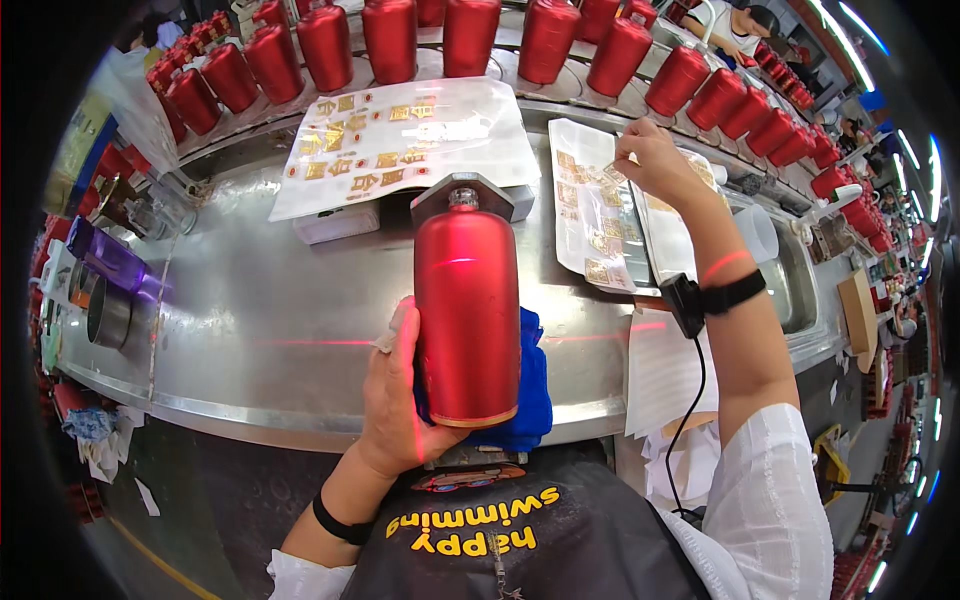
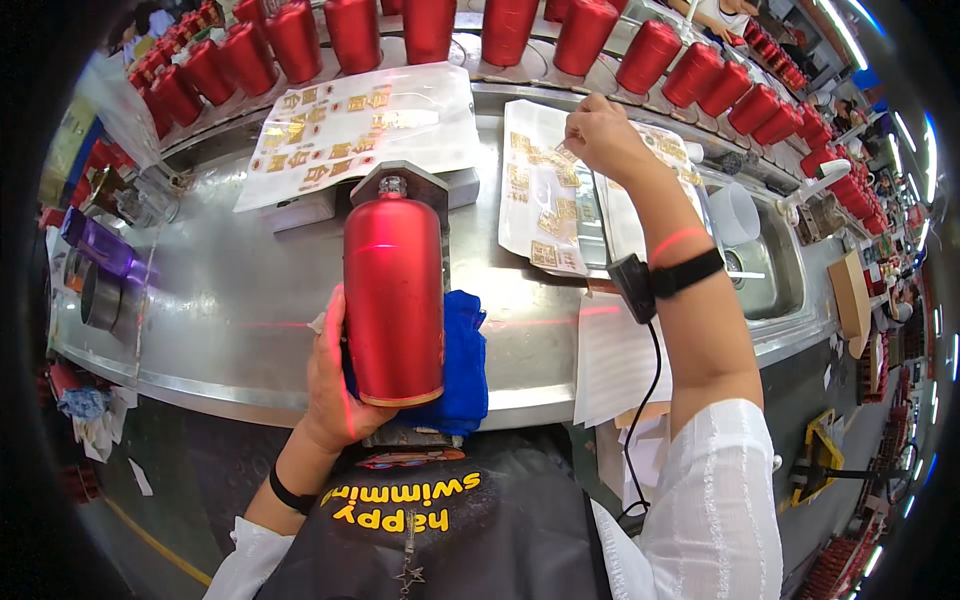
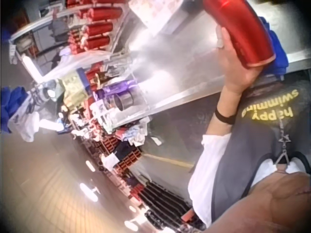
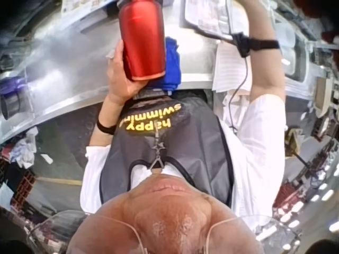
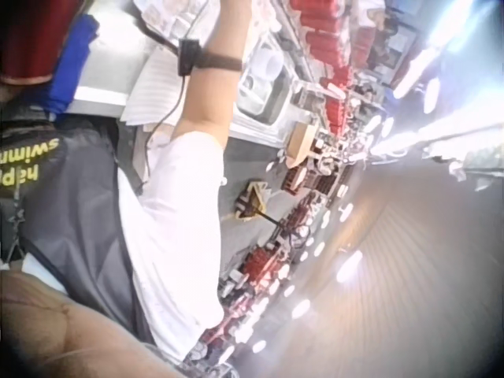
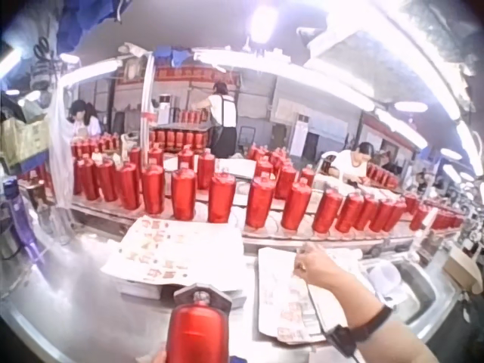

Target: Manually applying decorative labels and security seals to red metallic liquid containers.

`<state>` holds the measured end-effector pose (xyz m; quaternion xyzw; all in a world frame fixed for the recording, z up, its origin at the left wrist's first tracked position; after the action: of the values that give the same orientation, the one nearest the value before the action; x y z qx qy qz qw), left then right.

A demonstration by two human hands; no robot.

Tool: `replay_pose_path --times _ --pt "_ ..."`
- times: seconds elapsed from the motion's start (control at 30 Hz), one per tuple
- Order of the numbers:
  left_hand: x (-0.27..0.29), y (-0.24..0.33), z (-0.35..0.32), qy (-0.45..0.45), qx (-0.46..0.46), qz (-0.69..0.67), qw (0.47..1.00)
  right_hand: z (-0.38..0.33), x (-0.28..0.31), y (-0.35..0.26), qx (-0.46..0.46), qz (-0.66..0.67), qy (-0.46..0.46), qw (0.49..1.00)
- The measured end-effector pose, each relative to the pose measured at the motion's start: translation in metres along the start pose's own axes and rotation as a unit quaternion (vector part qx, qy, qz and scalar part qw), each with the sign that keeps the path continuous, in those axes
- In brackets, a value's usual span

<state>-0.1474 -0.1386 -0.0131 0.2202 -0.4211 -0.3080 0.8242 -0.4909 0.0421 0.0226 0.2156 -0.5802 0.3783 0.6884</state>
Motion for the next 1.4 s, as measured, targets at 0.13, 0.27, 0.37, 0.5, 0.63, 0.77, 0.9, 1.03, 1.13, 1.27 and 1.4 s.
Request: replay_pose_path --times 0.13,0.27,0.37,0.5,0.63,0.77,0.9,1.03,1.13,1.27,1.4 --pt "0.006 0.001 0.008 -0.052 0.007 -0.072 0.996 -0.015 0.048 -0.068 0.079 0.062 0.023 0.995" --pt "0.034 0.017 0.031 -0.034 0.002 -0.104 0.994 -0.035 0.09 -0.15 0.145 0.122 0.018 0.982" --pt "0.044 0.053 0.076 0.028 -0.054 0.052 0.997 -0.053 0.108 -0.212 0.198 0.166 0.011 0.966" --pt "0.04 0.07 0.095 0.026 -0.058 0.049 0.997 -0.069 0.115 -0.248 0.243 0.265 0.033 0.933" --pt "0.041 0.051 0.077 0.065 -0.004 -0.032 0.997 -0.082 0.084 -0.225 0.139 0.376 0.052 0.915" --pt "0.031 0.051 0.07 0.037 -0.011 -0.051 0.998 -0.095 0.062 -0.226 0.107 0.459 0.074 0.879" --pt "0.038 0.042 0.046 -0.003 -0.06 -0.029 0.998 -0.097 0.072 -0.213 0.086 0.423 0.111 0.895" --pt "0.013 0.015 0.004 -0.069 0.022 0.068 0.995 -0.098 0.07 -0.201 0.068 0.395 0.099 0.911" --pt "0.005 0.013 0.004 -0.068 0.019 0.129 0.989 -0.096 0.068 -0.206 0.049 0.399 0.084 0.912" --pt "0.006 0.012 0.004 -0.088 0.019 0.15 0.985 -0.084 0.076 -0.225 0.083 0.403 0.036 0.911" --pt "0.008 0.007 0.004 -0.099 0.019 -0.014 0.995 -0.064 0.046 -0.231 0.129 0.347 0.035 0.928"
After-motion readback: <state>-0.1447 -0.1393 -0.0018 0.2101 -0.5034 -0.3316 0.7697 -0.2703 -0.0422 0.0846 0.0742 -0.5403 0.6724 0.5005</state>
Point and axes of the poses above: each hand's wrist, its own z-axis towards the middle knuckle, its own x-axis out of the back of the hand, y = z × x, the point moved 9 cm from there along z, towards the middle knuckle, and after that the axes turned 4 degrees about z, right-handed, at the moved point
